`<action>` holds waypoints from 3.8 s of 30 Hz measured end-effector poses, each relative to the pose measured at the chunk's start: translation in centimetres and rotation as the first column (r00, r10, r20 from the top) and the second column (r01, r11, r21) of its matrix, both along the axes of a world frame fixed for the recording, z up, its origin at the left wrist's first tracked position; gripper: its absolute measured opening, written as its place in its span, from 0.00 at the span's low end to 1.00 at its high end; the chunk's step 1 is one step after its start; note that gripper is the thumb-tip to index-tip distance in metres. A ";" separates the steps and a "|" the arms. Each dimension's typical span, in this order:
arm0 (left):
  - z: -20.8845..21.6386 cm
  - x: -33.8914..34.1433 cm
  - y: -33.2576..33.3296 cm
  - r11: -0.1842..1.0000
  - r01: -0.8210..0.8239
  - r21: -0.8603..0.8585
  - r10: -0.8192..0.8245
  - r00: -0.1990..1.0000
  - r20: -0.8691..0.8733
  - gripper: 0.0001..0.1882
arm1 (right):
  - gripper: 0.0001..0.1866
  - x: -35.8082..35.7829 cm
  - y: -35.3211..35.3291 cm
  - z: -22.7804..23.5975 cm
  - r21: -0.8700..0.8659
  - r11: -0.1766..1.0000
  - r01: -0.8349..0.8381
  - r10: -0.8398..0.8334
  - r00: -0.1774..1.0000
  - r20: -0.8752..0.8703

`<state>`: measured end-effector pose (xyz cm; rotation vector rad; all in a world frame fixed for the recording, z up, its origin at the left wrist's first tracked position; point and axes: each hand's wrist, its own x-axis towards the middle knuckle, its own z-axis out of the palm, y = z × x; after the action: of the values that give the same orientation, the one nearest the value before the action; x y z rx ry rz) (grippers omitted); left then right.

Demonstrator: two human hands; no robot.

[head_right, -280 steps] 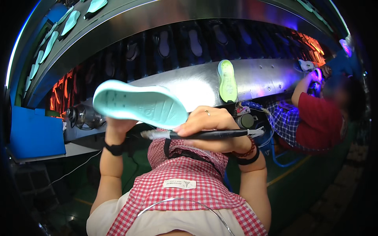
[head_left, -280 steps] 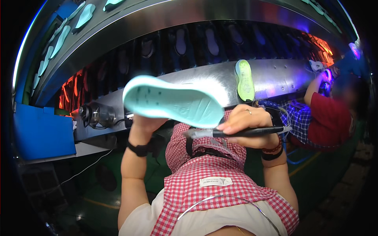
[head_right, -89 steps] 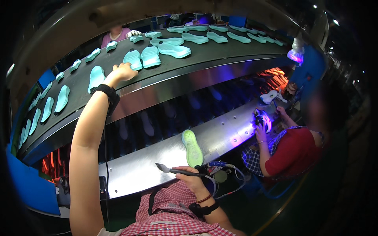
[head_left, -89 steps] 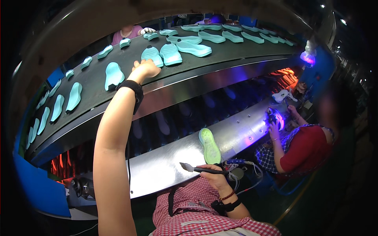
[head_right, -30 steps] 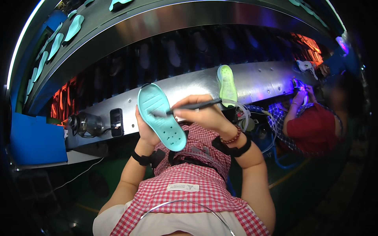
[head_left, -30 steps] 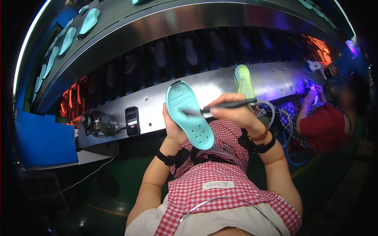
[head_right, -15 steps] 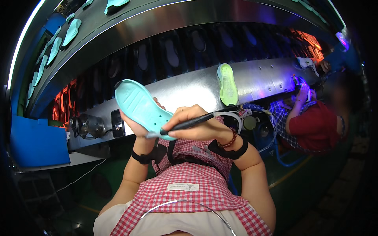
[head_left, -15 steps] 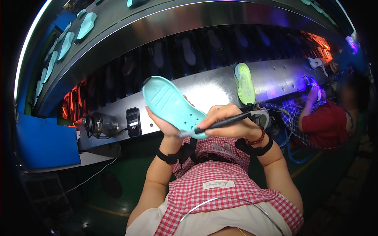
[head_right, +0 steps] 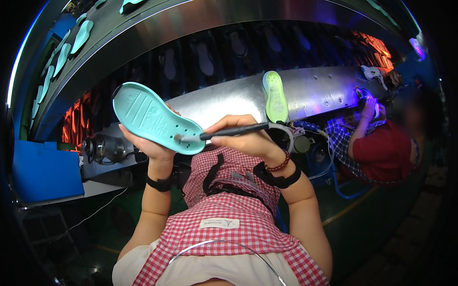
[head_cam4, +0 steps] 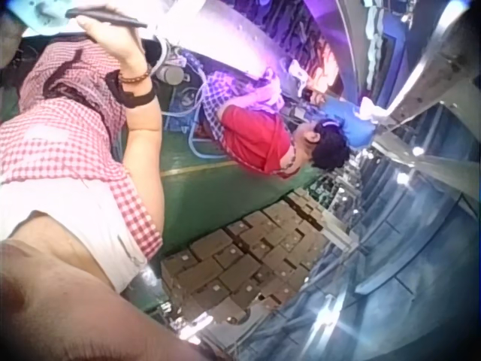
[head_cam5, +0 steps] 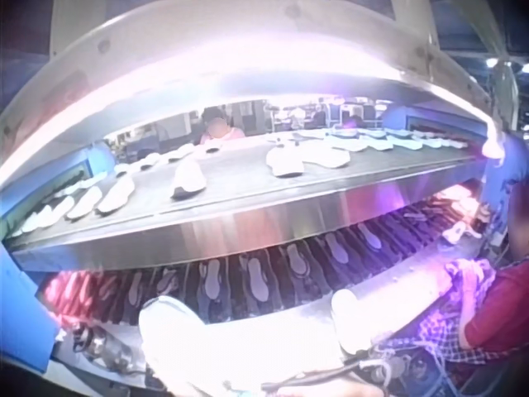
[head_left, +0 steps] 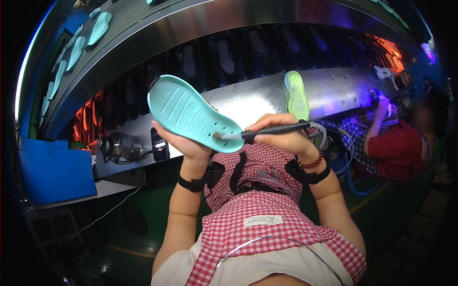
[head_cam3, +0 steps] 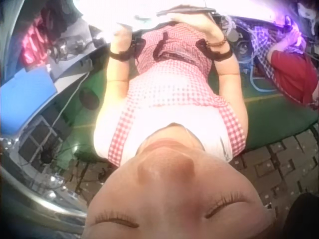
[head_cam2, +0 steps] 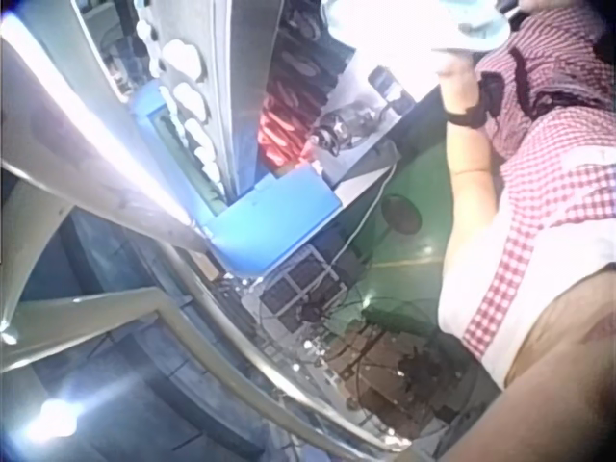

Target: Applying adhesive or cleaning agent to the interior of shoe soles using a brush on a production line.

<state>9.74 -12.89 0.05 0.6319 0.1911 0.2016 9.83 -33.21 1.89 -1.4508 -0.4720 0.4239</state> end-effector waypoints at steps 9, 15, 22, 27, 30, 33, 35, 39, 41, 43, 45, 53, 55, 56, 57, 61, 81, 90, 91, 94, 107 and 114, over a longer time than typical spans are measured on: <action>1.9 -0.6 0.1 0.982 0.123 -0.147 -0.122 0.992 0.016 0.42 | 0.10 -0.4 0.5 -2.0 0.450 0.892 0.054 0.117 0.932 -0.343; 0.0 -2.9 -2.0 0.894 0.303 -0.329 -0.314 0.949 0.019 0.33 | 0.10 -2.3 2.0 -1.0 0.377 0.898 0.225 -0.065 0.917 -0.393; -1.0 -2.4 1.0 0.856 0.507 -0.100 -0.516 0.849 -0.113 0.27 | 0.12 -1.0 0.4 3.1 -0.072 0.994 -0.086 0.078 0.992 -0.099; -0.4 -1.7 2.0 0.702 0.711 0.032 -0.705 0.701 -0.107 0.25 | 0.10 0.0 0.5 1.7 -0.052 0.947 -0.316 0.318 0.907 0.276; 0.6 -1.8 2.7 0.624 0.780 0.034 -0.740 0.605 -0.293 0.25 | 0.11 0.6 -0.5 3.6 -0.137 0.850 -0.509 0.525 0.800 0.290; 1.8 -1.8 2.5 0.566 0.823 0.051 -0.757 0.544 -0.362 0.25 | 0.10 1.2 -0.9 2.8 -0.053 0.922 -0.384 0.381 0.873 0.304; 2.1 -1.9 2.2 0.495 0.829 0.260 -0.749 0.559 -0.355 0.25 | 0.09 1.4 -0.8 2.6 -0.126 0.855 -0.504 0.515 0.792 0.326; 0.4 -2.6 3.6 0.538 0.838 0.090 -0.727 0.515 -0.454 0.28 | 0.09 1.4 -1.8 5.6 -0.387 0.749 -0.538 0.644 0.728 0.234; 0.6 -2.1 4.1 0.484 0.875 -0.014 -0.842 0.461 -0.278 0.29 | 0.10 1.7 -1.9 4.2 -0.133 0.900 -0.415 0.434 0.825 0.361; 0.9 -2.4 4.1 0.561 0.828 0.017 -0.800 0.547 -0.247 0.29 | 0.10 2.3 -2.0 2.9 -0.102 0.918 -0.384 0.392 0.836 0.383; 0.8 -2.6 4.5 0.565 0.824 0.040 -0.792 0.556 -0.252 0.28 | 0.11 1.8 -2.3 2.7 -0.132 0.902 -0.410 0.429 0.830 0.355; 0.5 -3.0 6.8 0.686 0.719 0.111 -0.695 0.693 -0.194 0.30 | 0.13 0.7 -2.1 1.6 -0.049 0.986 -0.162 0.169 0.932 0.321; 1.6 -2.8 6.8 0.613 0.747 0.257 -0.733 0.660 -0.168 0.31 | 0.11 -0.4 -1.9 1.4 -0.086 0.983 -0.160 0.181 0.904 0.387; 1.5 -3.0 7.0 0.662 0.709 0.243 -0.677 0.705 -0.211 0.31 | 0.11 -0.7 -2.2 1.8 -0.114 0.978 -0.174 0.205 0.904 0.375; 1.4 -3.1 7.1 0.708 0.667 0.232 -0.618 0.744 -0.254 0.31 | 0.11 -0.9 -2.5 2.5 -0.142 0.972 -0.188 0.228 0.904 0.363; -0.9 -2.7 5.4 0.857 0.374 -0.353 -0.429 0.899 -0.089 0.34 | 0.12 -1.2 -1.8 4.9 0.041 0.994 -0.097 0.068 0.891 0.449; -3.1 -1.7 1.0 0.933 0.301 -0.198 -0.311 0.950 -0.019 0.43 | 0.09 -1.3 0.0 2.2 -0.211 0.973 -0.097 0.161 0.936 0.312; -0.4 -0.9 0.6 0.976 0.137 -0.172 -0.132 0.990 0.040 0.43 | 0.11 -1.4 1.0 2.5 0.016 0.989 -0.147 0.136 0.944 0.299; -0.1 -1.0 0.8 0.986 0.073 -0.149 -0.074 0.997 -0.004 0.43 | 0.11 -1.1 0.4 2.5 0.069 0.991 -0.117 0.104 0.981 0.163; 0.6 -1.0 0.9 0.991 0.068 -0.117 -0.069 0.998 -0.001 0.42 | 0.12 -0.3 0.0 1.7 -0.076 0.996 -0.052 0.068 0.974 0.218; 3.0 -3.0 -2.1 0.972 0.165 -0.166 -0.168 0.986 -0.005 0.35 | 0.09 -1.4 1.5 0.6 0.497 0.854 0.154 0.146 0.846 -0.512; 1.6 -2.6 -1.9 0.891 0.324 -0.319 -0.264 0.940 0.217 0.32 | 0.08 -2.0 1.1 2.4 0.166 0.986 0.006 0.015 0.992 -0.127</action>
<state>7.18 -14.79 1.69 0.2777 -0.0363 -0.0754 7.83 -32.14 4.28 -1.2538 -0.3983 0.4675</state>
